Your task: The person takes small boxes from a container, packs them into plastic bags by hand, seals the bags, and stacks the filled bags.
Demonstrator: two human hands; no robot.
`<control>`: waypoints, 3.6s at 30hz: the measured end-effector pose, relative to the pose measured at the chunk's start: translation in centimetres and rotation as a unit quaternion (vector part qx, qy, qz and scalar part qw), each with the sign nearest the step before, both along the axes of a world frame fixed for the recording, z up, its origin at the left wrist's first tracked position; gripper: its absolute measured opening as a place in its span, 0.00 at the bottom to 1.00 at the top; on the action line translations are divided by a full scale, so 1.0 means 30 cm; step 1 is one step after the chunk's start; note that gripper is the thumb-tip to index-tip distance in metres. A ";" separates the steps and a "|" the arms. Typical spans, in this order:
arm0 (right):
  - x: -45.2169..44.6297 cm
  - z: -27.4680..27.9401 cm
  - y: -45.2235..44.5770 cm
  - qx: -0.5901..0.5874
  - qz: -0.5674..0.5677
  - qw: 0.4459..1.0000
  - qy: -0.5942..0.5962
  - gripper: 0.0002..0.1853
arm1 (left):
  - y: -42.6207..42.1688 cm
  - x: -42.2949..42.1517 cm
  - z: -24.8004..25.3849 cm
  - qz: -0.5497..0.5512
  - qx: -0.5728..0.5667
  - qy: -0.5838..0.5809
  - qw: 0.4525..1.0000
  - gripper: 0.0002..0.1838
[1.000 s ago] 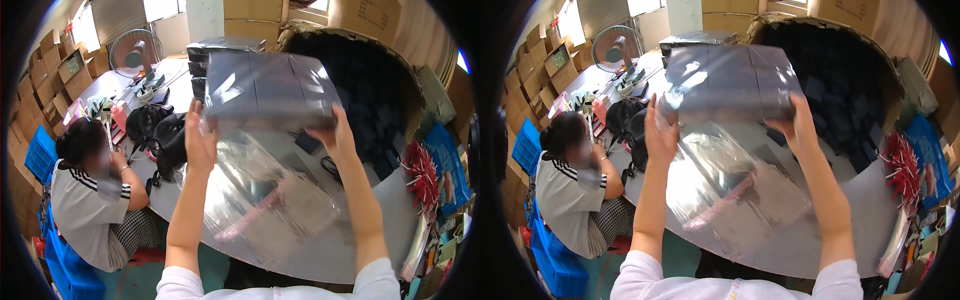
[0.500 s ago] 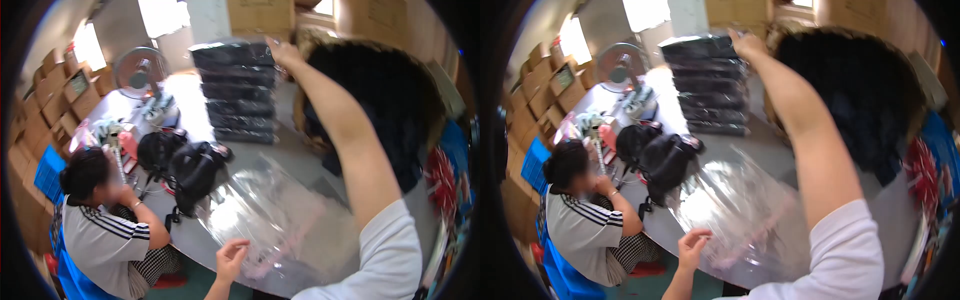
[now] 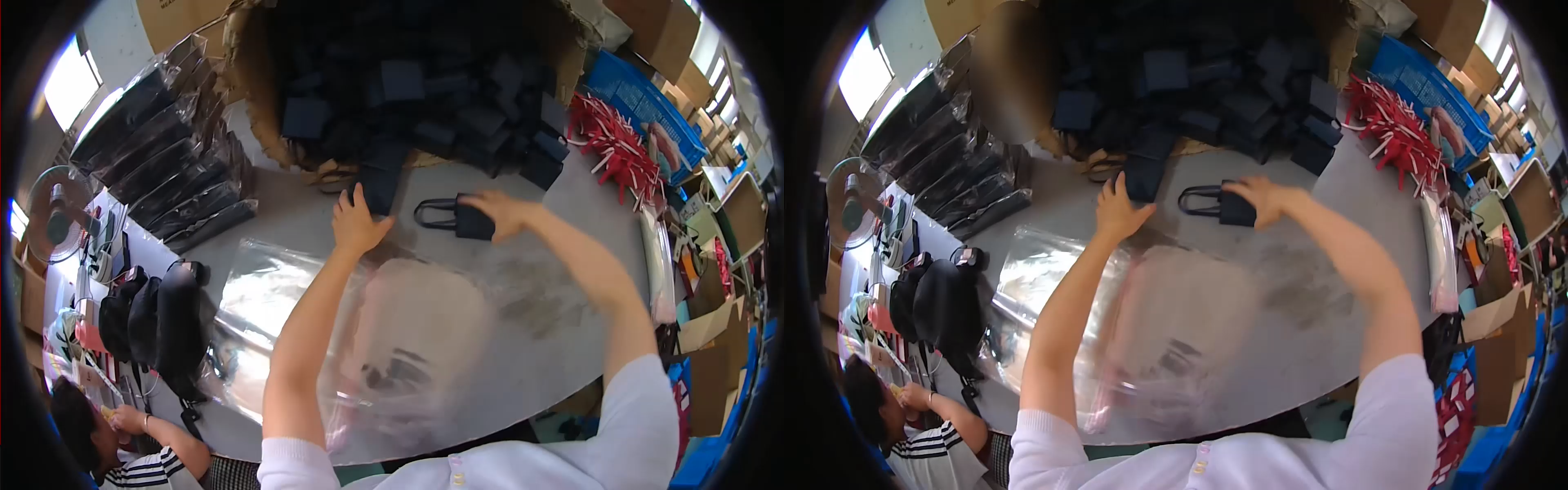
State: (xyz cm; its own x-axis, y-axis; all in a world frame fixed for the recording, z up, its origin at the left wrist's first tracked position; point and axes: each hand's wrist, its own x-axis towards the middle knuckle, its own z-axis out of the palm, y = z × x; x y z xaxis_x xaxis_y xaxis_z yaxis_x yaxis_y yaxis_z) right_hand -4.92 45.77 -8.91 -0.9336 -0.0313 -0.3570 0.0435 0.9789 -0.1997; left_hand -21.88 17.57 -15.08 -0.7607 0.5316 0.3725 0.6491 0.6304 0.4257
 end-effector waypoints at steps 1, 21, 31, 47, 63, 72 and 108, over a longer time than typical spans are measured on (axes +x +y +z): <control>0.026 -0.038 -0.004 0.009 -0.002 0.999 0.032 0.59 | 0.068 -0.023 0.000 0.074 -0.021 0.025 0.997 0.48; 0.649 0.008 -0.272 -0.203 -0.165 0.854 0.449 0.43 | -0.211 0.962 0.138 -0.129 0.073 -0.043 0.988 0.14; 0.629 -0.144 -0.398 -0.131 -0.183 0.894 0.387 0.41 | -0.356 0.945 -0.093 -0.013 0.081 -0.034 0.996 0.06; 0.578 -0.255 -0.709 -0.832 -0.277 0.429 0.217 0.35 | -0.496 0.794 0.147 0.088 0.172 -0.003 0.981 0.03; 0.700 0.459 -0.595 0.124 0.089 0.987 0.041 0.40 | -0.328 0.888 0.186 -0.174 0.187 -0.081 0.963 0.04; 0.413 -0.166 -0.725 -0.192 0.158 0.885 0.393 0.41 | -0.190 0.981 0.281 -0.461 0.032 -0.129 0.877 0.18; 0.314 -0.001 0.391 -0.278 -0.292 0.797 0.449 0.13 | -0.604 0.736 0.294 0.090 0.170 -0.057 0.980 0.21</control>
State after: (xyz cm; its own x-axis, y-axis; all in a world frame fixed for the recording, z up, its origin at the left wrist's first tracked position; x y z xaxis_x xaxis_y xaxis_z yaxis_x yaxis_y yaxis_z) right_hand 4.51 57.49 -8.95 -0.7179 0.5820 0.3820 0.0541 0.5937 -0.8029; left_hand 0.19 -0.56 -6.28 -0.8774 0.2452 0.4123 0.4768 0.5402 0.6934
